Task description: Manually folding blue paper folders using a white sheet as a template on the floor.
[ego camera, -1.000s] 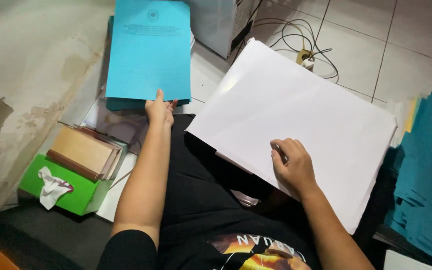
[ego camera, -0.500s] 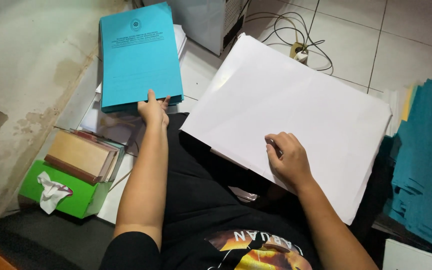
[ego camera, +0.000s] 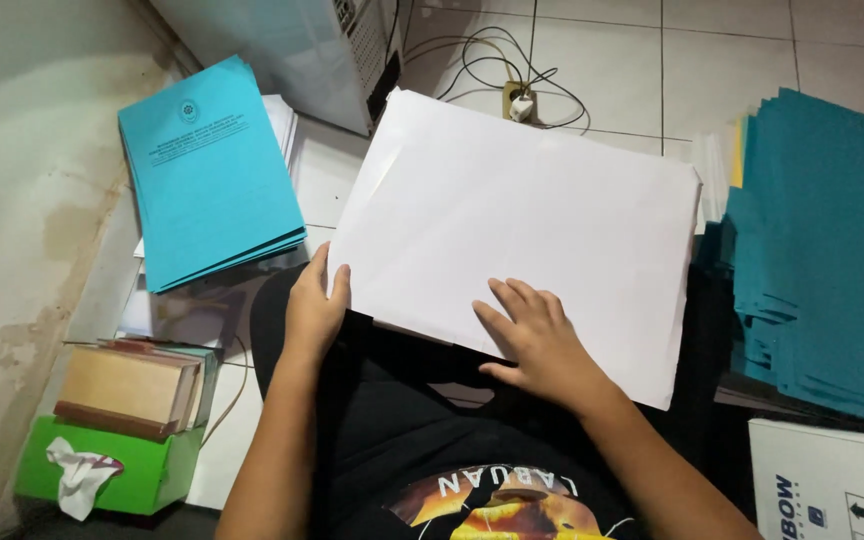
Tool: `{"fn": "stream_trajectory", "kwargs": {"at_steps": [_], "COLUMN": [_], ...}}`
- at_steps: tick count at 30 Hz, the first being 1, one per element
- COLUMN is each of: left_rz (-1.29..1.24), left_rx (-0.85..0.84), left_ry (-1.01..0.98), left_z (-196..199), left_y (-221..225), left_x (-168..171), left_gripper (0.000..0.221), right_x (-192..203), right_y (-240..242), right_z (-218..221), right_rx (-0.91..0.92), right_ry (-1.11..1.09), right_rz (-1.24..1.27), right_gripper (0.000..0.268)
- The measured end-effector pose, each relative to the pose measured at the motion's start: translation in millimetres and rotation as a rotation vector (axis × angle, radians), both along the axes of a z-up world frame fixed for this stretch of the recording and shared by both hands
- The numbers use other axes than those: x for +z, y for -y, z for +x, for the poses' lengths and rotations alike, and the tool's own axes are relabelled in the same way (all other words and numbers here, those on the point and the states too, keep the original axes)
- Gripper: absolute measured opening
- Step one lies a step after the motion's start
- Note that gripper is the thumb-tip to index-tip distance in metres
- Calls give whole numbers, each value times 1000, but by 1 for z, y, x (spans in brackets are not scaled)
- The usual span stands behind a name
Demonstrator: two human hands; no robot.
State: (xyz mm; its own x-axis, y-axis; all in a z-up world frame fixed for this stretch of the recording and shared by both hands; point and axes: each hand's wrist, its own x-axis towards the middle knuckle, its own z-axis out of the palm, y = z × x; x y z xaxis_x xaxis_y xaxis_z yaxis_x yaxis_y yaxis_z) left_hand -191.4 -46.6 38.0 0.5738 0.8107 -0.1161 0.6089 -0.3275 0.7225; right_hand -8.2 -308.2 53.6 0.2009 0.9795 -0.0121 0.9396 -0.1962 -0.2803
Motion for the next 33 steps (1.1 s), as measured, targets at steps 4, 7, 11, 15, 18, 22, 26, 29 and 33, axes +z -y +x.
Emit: {"fn": "stream_trajectory", "kwargs": {"at_steps": [4, 7, 11, 15, 18, 22, 26, 29, 33], "left_rz": [37, 88, 127, 193, 412, 623, 654, 459, 523], "left_rx": [-18, -10, 17, 27, -19, -96, -406, -661, -944], "left_ry": [-114, -151, -177, -261, -383, -265, 270, 505, 529], "left_z": [2, 2, 3, 1, -4, 21, 91, 153, 215], "left_y": [2, 6, 12, 16, 14, 37, 76, 127, 174], "left_x": [-5, -11, -10, -14, -18, 13, 18, 9, -1], "left_gripper": [59, 61, 60, 59, 59, 58, 39, 28, 22], "right_x": [-20, -17, -21, -20, -19, -20, -21, -10, 4], "right_y": [28, 37, 39, 38, 40, 44, 46, 67, 110], "right_z": [10, 20, 30, 27, 29, 33, 39, 60, 112], "right_rx": [-73, -84, -68, -76, -59, -63, -19, -141, -621], "right_ry": [-26, -132, -140, -74, -103, -123, -259, -582, -561], "right_rz": [-29, -10, 19, -11, -19, 41, 130, 211, 493], "right_gripper": [88, 85, 88, 97, 97, 98, 85, 62, 20]}}
